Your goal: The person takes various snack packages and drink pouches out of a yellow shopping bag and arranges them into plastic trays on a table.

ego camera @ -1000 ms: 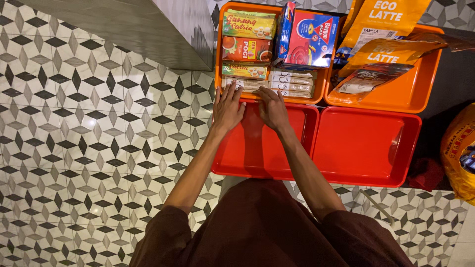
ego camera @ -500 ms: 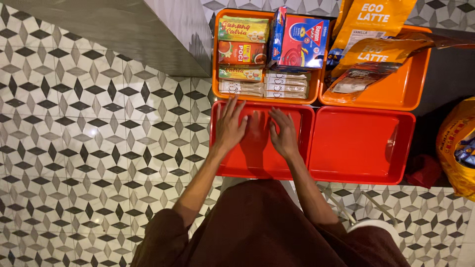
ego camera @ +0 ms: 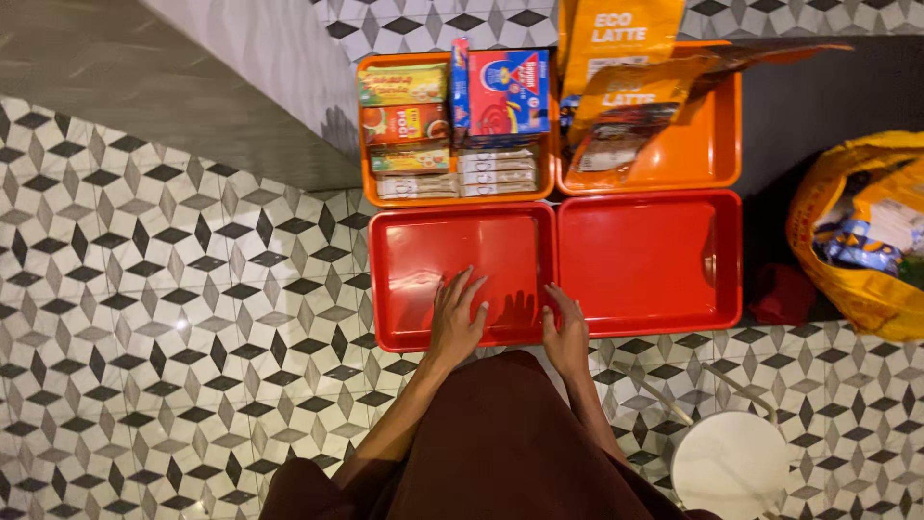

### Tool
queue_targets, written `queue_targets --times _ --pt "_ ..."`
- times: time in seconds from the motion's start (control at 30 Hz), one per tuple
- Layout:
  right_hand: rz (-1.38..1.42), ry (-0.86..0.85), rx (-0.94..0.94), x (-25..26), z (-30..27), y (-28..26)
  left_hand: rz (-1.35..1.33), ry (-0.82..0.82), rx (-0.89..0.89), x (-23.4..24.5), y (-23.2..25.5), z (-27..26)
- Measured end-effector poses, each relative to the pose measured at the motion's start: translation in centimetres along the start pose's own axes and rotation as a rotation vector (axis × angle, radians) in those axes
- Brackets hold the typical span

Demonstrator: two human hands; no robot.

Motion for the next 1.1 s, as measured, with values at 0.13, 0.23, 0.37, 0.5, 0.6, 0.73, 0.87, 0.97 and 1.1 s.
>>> queue_targets --times 0.13,0.23,0.37,0.5,0.6,0.73,0.87,0.97,1.1 --pt "0.068 0.113 0.02 5.0 -0.1 0.5 -0.036 -0.056 -0.002 -2.1 2.2 1.0" --pt "0.071 0.176 0.006 9.6 -0.7 1.9 -0.056 -0.085 -0.001 -3.8 4.8 2.1" --pt "0.078 0.278 -0.018 15.9 -1.7 4.9 -0.095 -0.091 -0.026 -6.6 9.2 3.7" --pt "0.166 0.332 -0.068 22.1 -3.4 10.2 -0.107 -0.041 -0.05 -10.7 13.8 5.2" --pt "0.171 0.376 -0.064 26.5 -4.3 13.3 -0.164 -0.038 -0.09 -14.6 18.0 5.3" --pt "0.15 0.45 -0.056 32.9 -6.2 17.1 -0.221 -0.07 -0.126 -19.6 23.5 5.6" --pt "0.162 0.516 -0.114 37.0 -8.0 20.4 -0.282 -0.135 -0.169 -22.9 28.3 5.6" --pt "0.196 0.557 -0.139 38.8 -9.3 22.2 -0.293 -0.152 -0.19 -24.2 30.7 5.4" --pt "0.193 0.62 -0.156 39.9 -10.3 23.3 -0.294 -0.201 -0.168 -25.1 31.5 4.9"
Point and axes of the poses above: each hand's wrist, its own z-axis towards the middle knuckle, its own x-axis out of the back of the hand, y = z × x, the point moved 10 cm from there along z, towards the middle knuckle, and after that the axes turned 9 degrees about -x, right-handed, at the moved point
